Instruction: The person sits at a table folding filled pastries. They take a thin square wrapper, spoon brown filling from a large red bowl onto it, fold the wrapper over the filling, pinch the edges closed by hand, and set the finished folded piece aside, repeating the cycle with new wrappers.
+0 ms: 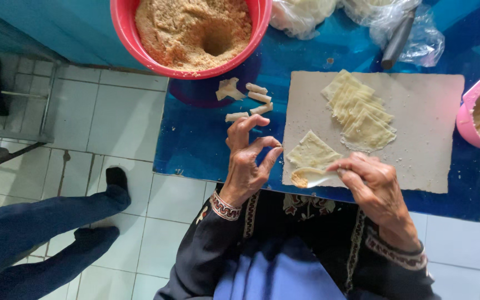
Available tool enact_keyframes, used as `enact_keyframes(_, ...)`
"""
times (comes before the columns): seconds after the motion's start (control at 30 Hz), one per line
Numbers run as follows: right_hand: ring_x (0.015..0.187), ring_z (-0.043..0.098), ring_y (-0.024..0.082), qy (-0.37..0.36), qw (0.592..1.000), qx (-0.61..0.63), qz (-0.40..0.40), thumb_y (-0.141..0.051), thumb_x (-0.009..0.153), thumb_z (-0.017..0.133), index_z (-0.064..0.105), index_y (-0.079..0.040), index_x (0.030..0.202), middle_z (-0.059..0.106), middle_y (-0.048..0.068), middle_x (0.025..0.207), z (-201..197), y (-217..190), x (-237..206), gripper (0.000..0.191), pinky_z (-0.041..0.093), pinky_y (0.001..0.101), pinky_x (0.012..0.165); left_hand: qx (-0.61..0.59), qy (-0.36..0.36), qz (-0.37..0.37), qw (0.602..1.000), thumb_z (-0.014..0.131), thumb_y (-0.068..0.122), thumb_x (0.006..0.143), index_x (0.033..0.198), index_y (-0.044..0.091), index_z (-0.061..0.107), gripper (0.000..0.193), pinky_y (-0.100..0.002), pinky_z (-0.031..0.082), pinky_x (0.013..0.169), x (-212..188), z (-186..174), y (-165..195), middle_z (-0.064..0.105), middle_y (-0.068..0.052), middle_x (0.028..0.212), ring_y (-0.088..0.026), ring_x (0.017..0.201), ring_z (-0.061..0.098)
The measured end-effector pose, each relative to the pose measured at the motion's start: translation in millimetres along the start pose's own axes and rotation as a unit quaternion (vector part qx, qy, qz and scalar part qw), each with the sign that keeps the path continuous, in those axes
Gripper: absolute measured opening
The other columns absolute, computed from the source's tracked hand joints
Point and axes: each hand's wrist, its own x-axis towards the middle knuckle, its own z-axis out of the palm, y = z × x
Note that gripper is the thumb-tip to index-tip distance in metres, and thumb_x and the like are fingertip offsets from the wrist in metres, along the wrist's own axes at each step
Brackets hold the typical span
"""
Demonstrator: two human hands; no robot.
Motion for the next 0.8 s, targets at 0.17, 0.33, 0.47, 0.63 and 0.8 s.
enact_keyframes(0.17, 0.065, 0.051, 0.018, 0.026, 1.000, 0.004, 0.018, -0.006, 0.086, 0.059, 0.075, -0.006, 0.098, 0.050, 0.007, 0.066, -7.8, -1.3, -26.2, 0.020, 0.042, 0.0311, 0.063, -0.013, 0.054, -0.012, 0.998, 0.079, 0.007, 0.087, 0.094, 0.010, 0.074, 0.009, -0.040, 0.045, 0.101, -14.7, -14.7, 10.3, 0.051, -0.007, 0.136, -0.029, 0.133, 0.048)
enact_keyframes(0.33, 0.066, 0.052, 0.015, 0.033, 0.994, 0.066, 0.083, -0.004, 0.088, 0.061, 0.075, -0.005, 0.096, 0.054, 0.004, 0.068, -15.2, 3.8, -63.9, 0.016, 0.042, 0.0283, 0.063, -0.044, 0.024, -0.062, 0.997, 0.079, 0.004, 0.085, 0.095, 0.009, 0.073, 0.012, -0.033, 0.050, 0.092, -76.4, -52.1, 24.7, 0.058, -0.007, 0.125, -0.025, 0.113, 0.062)
enact_keyframes(0.47, 0.068, 0.052, 0.014, 0.037, 0.991, 0.059, 0.111, -0.004, 0.090, 0.061, 0.076, -0.005, 0.098, 0.053, 0.003, 0.066, -11.1, 10.8, -84.1, 0.016, 0.042, 0.0266, 0.067, -0.034, -0.030, -0.152, 0.987, 0.078, 0.002, 0.082, 0.093, 0.007, 0.071, 0.014, -0.036, 0.054, 0.092, -105.4, -70.9, 28.4, 0.065, -0.009, 0.116, -0.027, 0.109, 0.068)
enact_keyframes(0.63, 0.068, 0.051, 0.013, 0.024, 0.990, 0.083, 0.114, -0.003, 0.090, 0.061, 0.075, -0.002, 0.098, 0.055, 0.003, 0.071, -13.2, 5.1, -78.3, 0.016, 0.041, 0.0249, 0.064, 0.026, 0.052, -0.058, 0.997, 0.074, -0.001, 0.085, 0.095, 0.007, 0.066, 0.015, -0.038, 0.055, 0.095, -71.2, -87.2, 38.0, 0.065, -0.011, 0.115, -0.031, 0.111, 0.065)
enact_keyframes(0.8, 0.065, 0.046, 0.012, 0.032, 0.985, 0.116, 0.119, -0.002, 0.090, 0.059, 0.075, -0.001, 0.098, 0.055, 0.005, 0.072, -13.4, -12.0, -45.9, 0.018, 0.037, 0.0259, 0.058, 0.200, 0.144, 0.092, 0.965, 0.070, 0.002, 0.091, 0.101, 0.012, 0.067, 0.014, -0.047, 0.036, 0.107, 46.9, -119.7, -2.9, 0.068, -0.005, 0.117, -0.032, 0.128, 0.051)
